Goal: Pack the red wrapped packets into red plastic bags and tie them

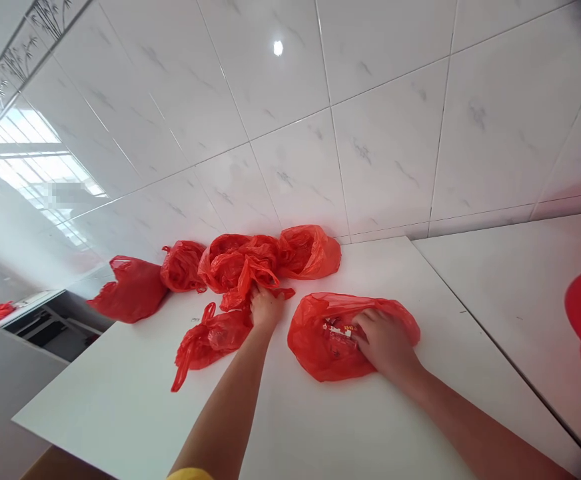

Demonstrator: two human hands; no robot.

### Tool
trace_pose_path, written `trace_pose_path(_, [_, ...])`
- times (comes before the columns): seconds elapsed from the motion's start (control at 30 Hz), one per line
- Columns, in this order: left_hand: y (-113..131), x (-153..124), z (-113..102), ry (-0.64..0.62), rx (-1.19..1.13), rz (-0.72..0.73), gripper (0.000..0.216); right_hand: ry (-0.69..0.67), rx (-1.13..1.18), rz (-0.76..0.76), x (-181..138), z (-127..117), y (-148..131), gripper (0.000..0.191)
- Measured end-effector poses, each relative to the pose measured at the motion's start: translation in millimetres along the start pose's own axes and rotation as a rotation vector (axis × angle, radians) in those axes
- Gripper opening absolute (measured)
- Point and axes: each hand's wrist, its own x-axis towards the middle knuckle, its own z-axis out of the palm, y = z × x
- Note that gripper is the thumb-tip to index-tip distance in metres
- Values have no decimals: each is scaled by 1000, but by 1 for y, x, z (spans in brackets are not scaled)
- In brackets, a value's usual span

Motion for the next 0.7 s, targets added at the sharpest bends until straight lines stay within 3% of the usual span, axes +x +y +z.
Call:
trace_pose_path(0.13, [3,-26,-1,-28,4,10,81,9,-2,16,-1,-3,-3,3])
trace_pose_path(0.23, [2,-47,-7,-45,-94,74,69,0,-10,31,-2,-7,-3,4])
trace_pose_path(0.37, [8,-79,-27,106,-387,300,32,-4,-14,56,-3,-12,-1,3])
trace_pose_path(0.47, [27,-102,-43,166,-459,548,20,5,-15,31,-4,-14,3,10])
trace_pose_path(0.6, [55,-123,-45,-49,-427,902,18,43,-75,-76,-9,-16,8,23])
trace_pose_path(0.7, [61,-133,-30,-164,-363,979,22,106,-100,-138,-20,-23,10,24])
